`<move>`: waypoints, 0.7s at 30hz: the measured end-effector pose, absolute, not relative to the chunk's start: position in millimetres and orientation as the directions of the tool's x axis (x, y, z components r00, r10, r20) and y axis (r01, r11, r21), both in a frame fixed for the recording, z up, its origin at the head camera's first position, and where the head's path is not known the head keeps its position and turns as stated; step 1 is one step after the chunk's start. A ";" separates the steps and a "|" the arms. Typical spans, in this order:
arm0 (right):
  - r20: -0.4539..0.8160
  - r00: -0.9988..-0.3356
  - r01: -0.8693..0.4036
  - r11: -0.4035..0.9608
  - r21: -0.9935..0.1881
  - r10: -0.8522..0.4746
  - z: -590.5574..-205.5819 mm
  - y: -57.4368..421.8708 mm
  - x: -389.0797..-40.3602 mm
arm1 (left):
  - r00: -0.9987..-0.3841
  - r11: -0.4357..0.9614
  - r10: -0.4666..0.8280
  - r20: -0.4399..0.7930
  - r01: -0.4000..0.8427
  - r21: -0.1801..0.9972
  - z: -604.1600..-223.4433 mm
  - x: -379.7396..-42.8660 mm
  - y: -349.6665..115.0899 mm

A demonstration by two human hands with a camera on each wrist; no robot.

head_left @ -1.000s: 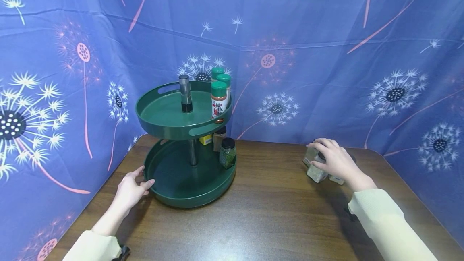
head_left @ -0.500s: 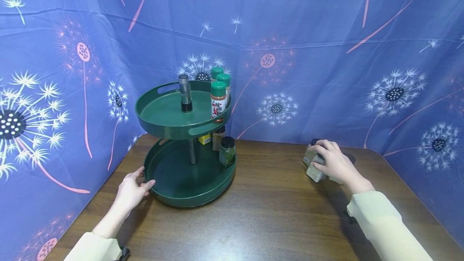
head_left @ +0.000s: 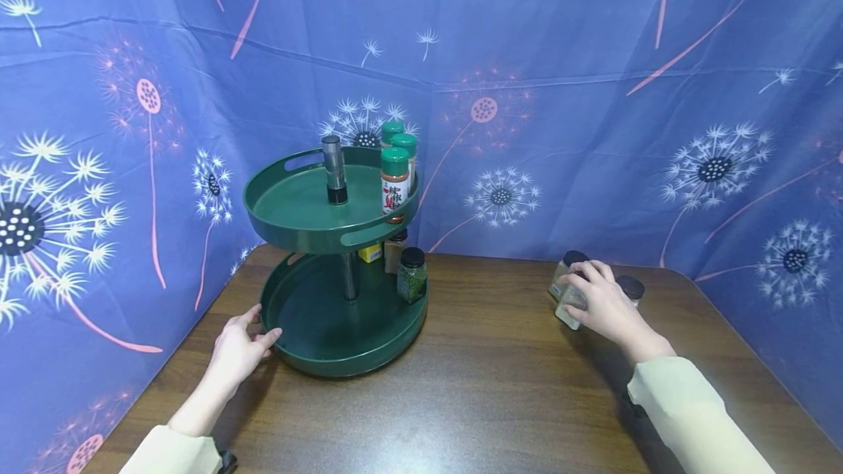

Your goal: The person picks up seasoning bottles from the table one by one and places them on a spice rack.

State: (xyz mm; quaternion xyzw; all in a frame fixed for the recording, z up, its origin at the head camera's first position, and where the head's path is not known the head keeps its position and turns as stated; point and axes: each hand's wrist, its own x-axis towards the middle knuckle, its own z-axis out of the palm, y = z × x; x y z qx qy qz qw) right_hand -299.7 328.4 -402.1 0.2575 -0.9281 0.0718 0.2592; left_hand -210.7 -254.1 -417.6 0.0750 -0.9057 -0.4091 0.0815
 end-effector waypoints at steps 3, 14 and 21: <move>0.516 -0.736 -0.517 0.856 -0.011 -0.438 -402.2 327.4 -297.7 | -0.975 0.650 -0.205 0.085 -0.070 0.757 -417.4 -210.4 -253.8; 0.473 -0.777 -0.500 0.863 -0.065 -0.415 -402.3 325.2 -289.0 | -0.975 0.648 -0.203 0.094 -0.062 0.759 -416.5 -211.8 -252.7; 0.494 -0.750 -0.520 0.853 -0.031 -0.439 -403.9 326.3 -291.2 | -0.973 0.644 -0.210 0.092 -0.067 0.762 -416.6 -212.3 -254.0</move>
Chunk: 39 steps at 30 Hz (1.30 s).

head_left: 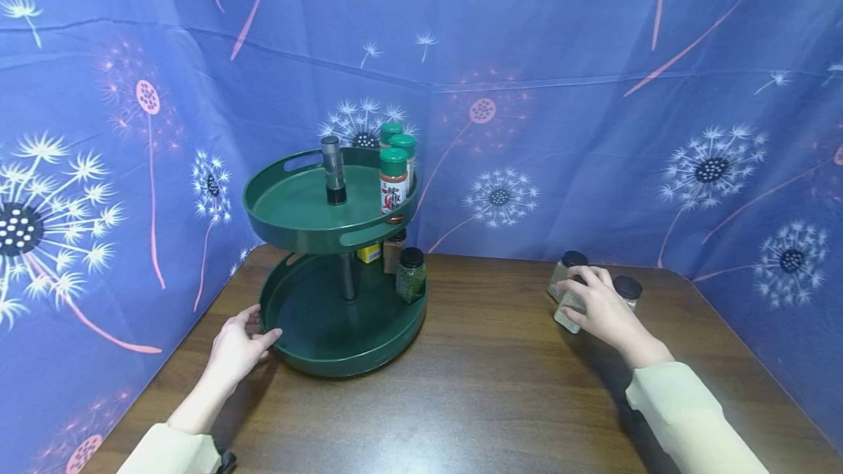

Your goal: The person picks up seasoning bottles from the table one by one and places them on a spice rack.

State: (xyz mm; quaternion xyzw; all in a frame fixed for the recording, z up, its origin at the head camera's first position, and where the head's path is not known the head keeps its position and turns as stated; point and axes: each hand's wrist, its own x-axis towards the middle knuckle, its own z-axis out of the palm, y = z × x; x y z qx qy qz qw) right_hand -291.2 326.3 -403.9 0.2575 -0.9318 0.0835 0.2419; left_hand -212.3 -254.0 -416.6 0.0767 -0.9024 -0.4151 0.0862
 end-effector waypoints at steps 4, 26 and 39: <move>0.523 -0.722 -0.535 0.845 -0.006 -0.453 -406.9 327.7 -293.7 | -0.974 0.630 -0.213 0.074 -0.079 0.773 -417.4 -212.4 -254.5; 0.543 -0.720 -0.500 0.865 0.026 -0.433 -409.1 325.9 -294.4 | -0.980 0.574 -0.200 -0.001 -0.118 0.810 -414.3 -239.9 -277.4; 0.559 -0.693 -0.520 0.853 0.051 -0.456 -410.9 326.8 -296.2 | -0.983 0.573 -0.181 -0.016 -0.119 0.811 -399.9 -269.5 -288.1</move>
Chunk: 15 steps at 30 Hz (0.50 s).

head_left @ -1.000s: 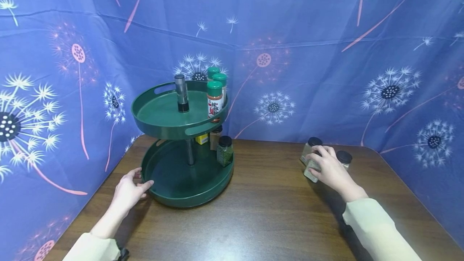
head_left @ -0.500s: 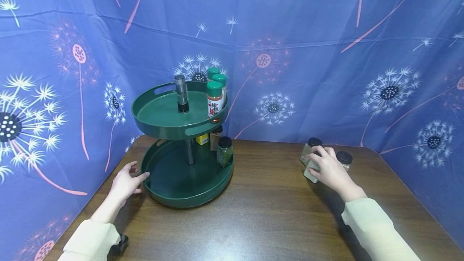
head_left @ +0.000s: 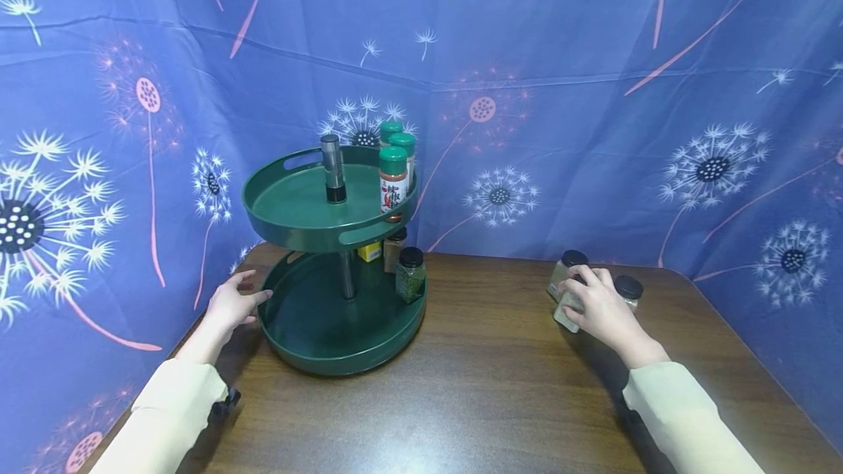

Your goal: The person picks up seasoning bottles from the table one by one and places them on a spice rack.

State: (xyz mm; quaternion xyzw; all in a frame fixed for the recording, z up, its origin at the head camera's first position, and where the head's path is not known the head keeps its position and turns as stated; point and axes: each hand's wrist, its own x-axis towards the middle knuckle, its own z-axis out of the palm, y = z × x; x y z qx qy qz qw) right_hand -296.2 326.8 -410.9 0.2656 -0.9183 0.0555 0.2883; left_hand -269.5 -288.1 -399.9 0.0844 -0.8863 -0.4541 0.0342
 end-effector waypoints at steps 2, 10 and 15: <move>0.559 -0.692 -0.522 0.851 0.049 -0.457 -411.1 327.0 -296.3 | -0.985 0.579 -0.175 -0.002 -0.105 0.808 -399.2 -274.3 -289.2; 0.549 -0.707 -0.508 0.860 0.045 -0.446 -411.6 326.4 -296.2 | -0.992 0.551 -0.124 -0.035 -0.098 0.829 -402.7 -287.0 -290.8; 0.540 -0.718 -0.494 0.868 0.048 -0.438 -410.8 326.7 -296.3 | -0.995 0.534 -0.089 -0.048 -0.089 0.841 -404.6 -289.8 -291.1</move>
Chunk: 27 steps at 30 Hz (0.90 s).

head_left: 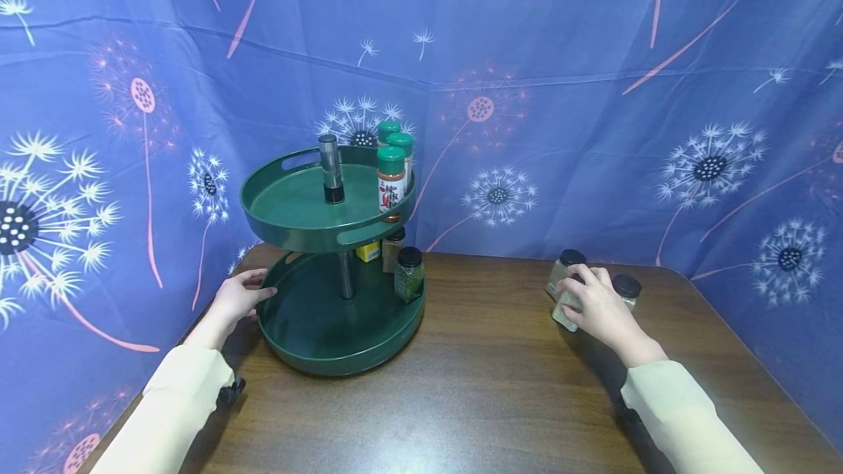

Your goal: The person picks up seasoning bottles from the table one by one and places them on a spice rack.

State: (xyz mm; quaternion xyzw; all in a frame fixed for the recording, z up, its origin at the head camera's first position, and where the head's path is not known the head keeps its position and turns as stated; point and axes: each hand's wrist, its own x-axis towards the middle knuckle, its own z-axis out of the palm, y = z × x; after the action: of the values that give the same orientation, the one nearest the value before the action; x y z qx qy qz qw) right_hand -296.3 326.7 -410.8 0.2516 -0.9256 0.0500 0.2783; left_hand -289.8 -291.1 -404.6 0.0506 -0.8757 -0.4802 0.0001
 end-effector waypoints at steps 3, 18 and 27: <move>0.539 -0.718 -0.496 0.867 0.046 -0.439 -410.6 326.8 -296.4 | -0.995 0.524 -0.081 -0.050 -0.086 0.848 -406.4 -290.3 -292.8; 0.565 -0.694 -0.517 0.855 0.038 -0.445 -412.5 326.7 -296.7 | -0.992 0.457 0.003 -0.125 -0.109 0.883 -413.4 -291.9 -305.3; 0.575 -0.683 -0.522 0.851 0.047 -0.451 -410.8 325.5 -296.5 | -0.986 0.390 0.073 -0.148 -0.108 0.915 -415.5 -290.4 -312.3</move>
State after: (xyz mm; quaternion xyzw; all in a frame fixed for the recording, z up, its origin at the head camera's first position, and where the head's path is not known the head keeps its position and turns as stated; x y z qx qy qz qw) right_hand -296.5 325.5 -410.8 0.2659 -0.9154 0.0604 0.2963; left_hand -290.4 -312.3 -415.5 0.0106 -0.8295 -0.5523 -0.0820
